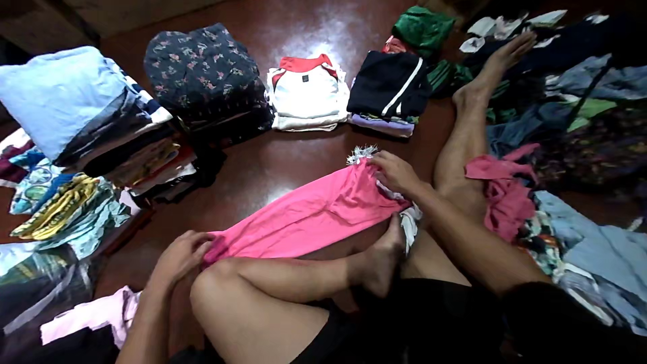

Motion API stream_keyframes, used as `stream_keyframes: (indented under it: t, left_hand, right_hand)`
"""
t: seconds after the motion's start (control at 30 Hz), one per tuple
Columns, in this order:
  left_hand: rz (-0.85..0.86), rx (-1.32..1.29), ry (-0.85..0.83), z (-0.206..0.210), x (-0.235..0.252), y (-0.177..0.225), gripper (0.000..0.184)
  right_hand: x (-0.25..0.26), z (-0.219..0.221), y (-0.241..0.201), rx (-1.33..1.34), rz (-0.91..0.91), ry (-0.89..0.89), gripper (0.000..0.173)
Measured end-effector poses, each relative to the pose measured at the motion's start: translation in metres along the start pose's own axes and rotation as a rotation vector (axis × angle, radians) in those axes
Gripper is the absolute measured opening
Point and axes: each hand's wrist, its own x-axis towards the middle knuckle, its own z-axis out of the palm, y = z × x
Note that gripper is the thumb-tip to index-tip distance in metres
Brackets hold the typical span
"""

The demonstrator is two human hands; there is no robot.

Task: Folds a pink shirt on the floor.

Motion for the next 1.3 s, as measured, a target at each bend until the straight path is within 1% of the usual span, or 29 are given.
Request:
stream_keyframes:
  t: [0.07, 0.1, 0.17, 0.2, 0.23, 0.27, 0.37, 0.43, 0.5, 0.57, 0.63, 0.7, 0.73, 0.8, 0.87, 0.93, 0.97, 1.07, 1.1, 1.2, 1.3]
  left_hand:
    - [0.036, 0.004, -0.148, 0.004, 0.022, 0.032, 0.033]
    - [0.058, -0.005, -0.217, 0.012, 0.034, 0.041, 0.035]
    - [0.057, -0.001, -0.317, 0.031, 0.052, 0.041, 0.039]
    - [0.037, -0.007, -0.326, 0.039, 0.056, 0.033, 0.039]
    - [0.013, -0.017, -0.312, 0.044, 0.057, 0.025, 0.037]
    - [-0.016, -0.023, -0.29, 0.047, 0.055, 0.019, 0.035]
    - [-0.067, 0.02, -0.255, 0.049, 0.049, 0.018, 0.037]
    - [-0.067, 0.055, -0.249, 0.045, 0.047, 0.029, 0.038]
    - [-0.055, 0.062, -0.249, 0.042, 0.049, 0.039, 0.039]
    - [-0.061, 0.042, -0.278, 0.042, 0.051, 0.043, 0.039]
    - [-0.088, 0.011, -0.303, 0.044, 0.051, 0.041, 0.037]
    - [-0.129, -0.005, -0.323, 0.046, 0.05, 0.038, 0.036]
    - [-0.147, -0.01, -0.332, 0.048, 0.05, 0.035, 0.036]
    - [-0.166, -0.023, -0.34, 0.051, 0.053, 0.033, 0.037]
    - [-0.165, -0.046, -0.338, 0.049, 0.055, 0.036, 0.038]
    - [-0.158, -0.07, -0.332, 0.05, 0.055, 0.033, 0.037]
    - [-0.152, -0.079, -0.329, 0.052, 0.055, 0.032, 0.037]
    - [-0.165, -0.095, -0.326, 0.054, 0.056, 0.032, 0.038]
    - [-0.176, -0.101, -0.316, 0.054, 0.056, 0.032, 0.039]
    - [-0.202, -0.096, -0.289, 0.052, 0.054, 0.033, 0.039]
    - [-0.214, -0.084, -0.306, 0.054, 0.055, 0.033, 0.042]
  right_hand:
    - [0.029, 0.005, 0.014, -0.076, -0.076, -0.064, 0.053]
    - [0.04, 0.007, 0.019, -0.102, -0.112, -0.102, 0.051]
    - [0.051, 0.005, 0.027, -0.139, -0.166, -0.114, 0.024]
    - [0.051, 0.003, 0.031, -0.149, -0.172, -0.08, 0.014]
    - [0.047, -0.001, 0.036, -0.165, -0.151, -0.045, 0.01]
    - [0.041, -0.005, 0.04, -0.188, -0.107, -0.023, 0.01]
    - [0.008, -0.013, 0.041, -0.233, 0.11, -0.06, 0.014]
    - [-0.01, -0.011, 0.026, -0.175, 0.188, -0.074, 0.016]
    - [-0.019, 0.001, 0.008, -0.095, 0.229, -0.081, 0.02]
    - [-0.022, 0.019, -0.004, -0.038, 0.246, -0.117, 0.028]
    - [-0.023, 0.035, -0.014, -0.045, 0.236, -0.213, 0.039]
    - [-0.025, 0.047, -0.022, -0.025, 0.235, -0.307, 0.042]
    - [-0.027, 0.052, -0.023, -0.007, 0.24, -0.336, 0.04]
    - [-0.031, 0.054, -0.021, 0.053, 0.251, -0.307, 0.03]
    - [-0.033, 0.042, -0.021, 0.174, 0.252, -0.258, 0.023]
    - [-0.038, 0.028, -0.024, 0.276, 0.241, -0.241, 0.021]
    - [-0.044, 0.026, -0.023, 0.269, 0.241, -0.254, 0.021]
    - [-0.06, 0.031, -0.018, 0.004, 0.278, -0.38, 0.025]
    - [-0.062, 0.033, -0.019, -0.035, 0.284, -0.388, 0.028]
    - [-0.059, 0.032, -0.024, 0.008, 0.305, -0.346, 0.034]
    - [-0.052, 0.046, -0.016, 0.047, 0.367, -0.418, 0.05]
